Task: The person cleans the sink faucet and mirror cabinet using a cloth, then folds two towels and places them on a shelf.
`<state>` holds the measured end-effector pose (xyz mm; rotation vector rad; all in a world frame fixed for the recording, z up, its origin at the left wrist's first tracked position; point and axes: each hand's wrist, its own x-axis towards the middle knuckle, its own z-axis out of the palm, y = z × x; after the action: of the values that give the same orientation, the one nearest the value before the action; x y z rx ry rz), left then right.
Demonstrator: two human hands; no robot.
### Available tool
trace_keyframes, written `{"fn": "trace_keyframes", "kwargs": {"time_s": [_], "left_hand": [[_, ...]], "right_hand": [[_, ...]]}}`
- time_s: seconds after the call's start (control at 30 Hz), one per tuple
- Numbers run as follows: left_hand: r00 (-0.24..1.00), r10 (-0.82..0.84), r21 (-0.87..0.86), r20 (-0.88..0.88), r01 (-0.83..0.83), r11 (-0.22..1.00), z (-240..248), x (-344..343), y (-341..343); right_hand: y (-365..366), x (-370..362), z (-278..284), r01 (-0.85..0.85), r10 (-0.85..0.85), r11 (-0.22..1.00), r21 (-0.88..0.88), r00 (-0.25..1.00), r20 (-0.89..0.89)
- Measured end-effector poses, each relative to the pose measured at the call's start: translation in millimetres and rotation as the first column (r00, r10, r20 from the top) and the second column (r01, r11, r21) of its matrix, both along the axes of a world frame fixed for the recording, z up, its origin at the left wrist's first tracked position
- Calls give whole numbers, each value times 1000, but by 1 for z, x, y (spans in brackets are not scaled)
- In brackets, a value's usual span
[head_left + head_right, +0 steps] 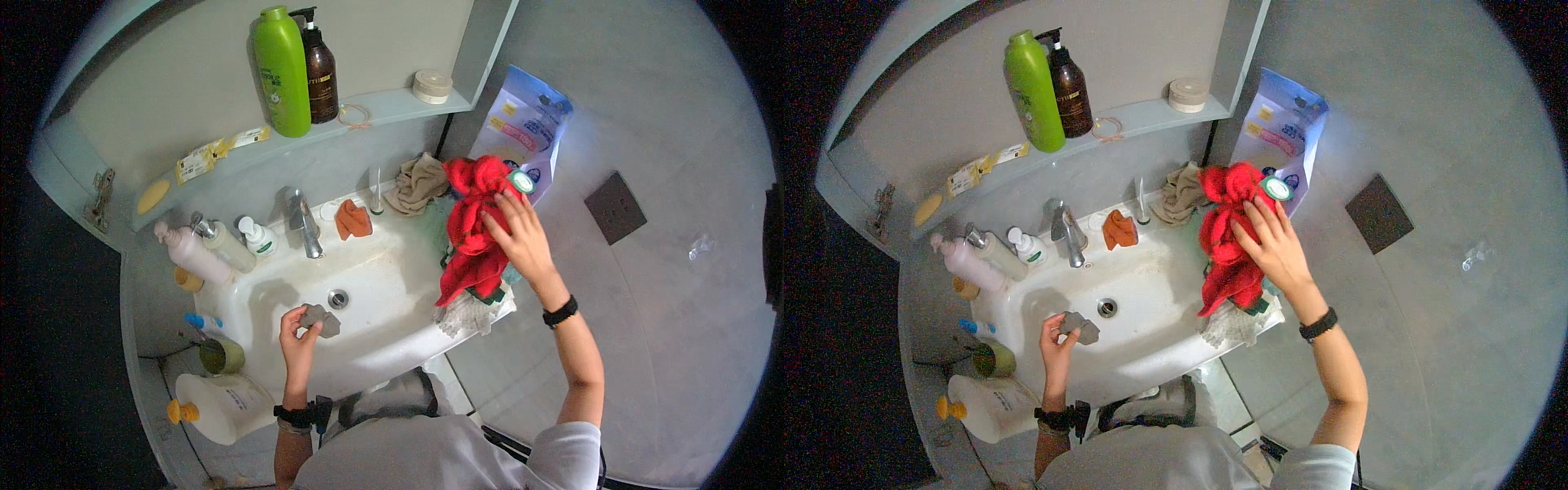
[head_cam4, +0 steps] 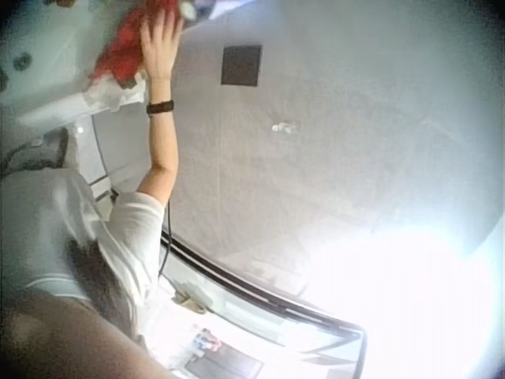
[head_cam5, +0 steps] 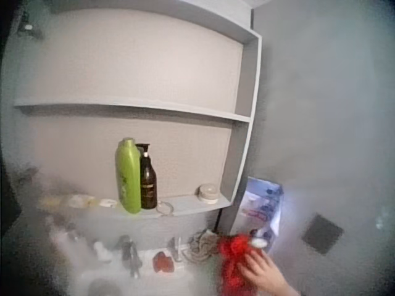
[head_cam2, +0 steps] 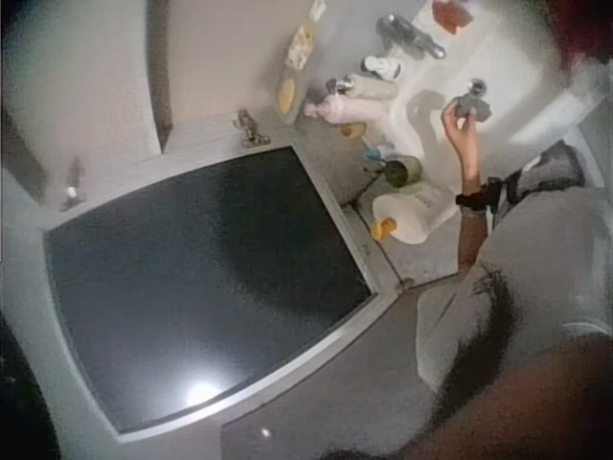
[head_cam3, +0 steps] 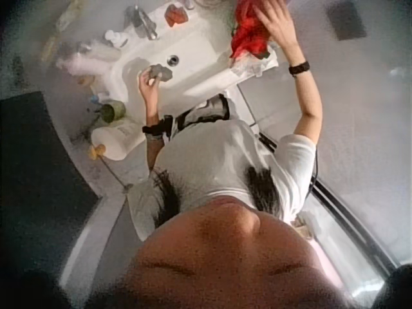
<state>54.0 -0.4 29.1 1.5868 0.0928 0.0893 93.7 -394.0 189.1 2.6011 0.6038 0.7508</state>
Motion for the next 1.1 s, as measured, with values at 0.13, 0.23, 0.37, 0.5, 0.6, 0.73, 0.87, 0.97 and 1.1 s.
{"fn": "trace_keyframes", "kwargs": {"time_s": [0.13,0.23,0.37,0.5,0.6,0.73,0.87,0.97,1.1], "left_hand": [[1000,-16,41,10,15,999,0,0,0],[1000,-29,29,0,29,999,-1,1,-2],[999,-27,12,-39,27,1000,1,3,-8],[999,-49,49,-15,50,998,-3,4,-13],[997,-71,54,-7,72,996,-8,6,-14],[998,-58,57,0,58,997,-2,7,-17],[997,-70,43,36,68,997,-1,9,-18],[999,-48,73,11,47,996,-1,6,-12],[1000,-18,87,-1,18,996,0,2,-8]], "right_hand": [[-36,10,-79,185,-171,980,79,972,-158],[-30,7,-75,196,-165,965,173,971,-175],[-17,11,-63,180,-161,963,199,981,-109],[-2,27,-60,257,-236,936,239,965,-116],[14,57,-60,293,-265,930,224,953,-146],[35,99,-51,282,-298,918,280,955,16],[22,122,-90,307,-284,923,232,950,-129],[26,127,-124,475,-299,852,221,788,-538],[38,112,-97,356,-201,874,332,885,-419]]}}
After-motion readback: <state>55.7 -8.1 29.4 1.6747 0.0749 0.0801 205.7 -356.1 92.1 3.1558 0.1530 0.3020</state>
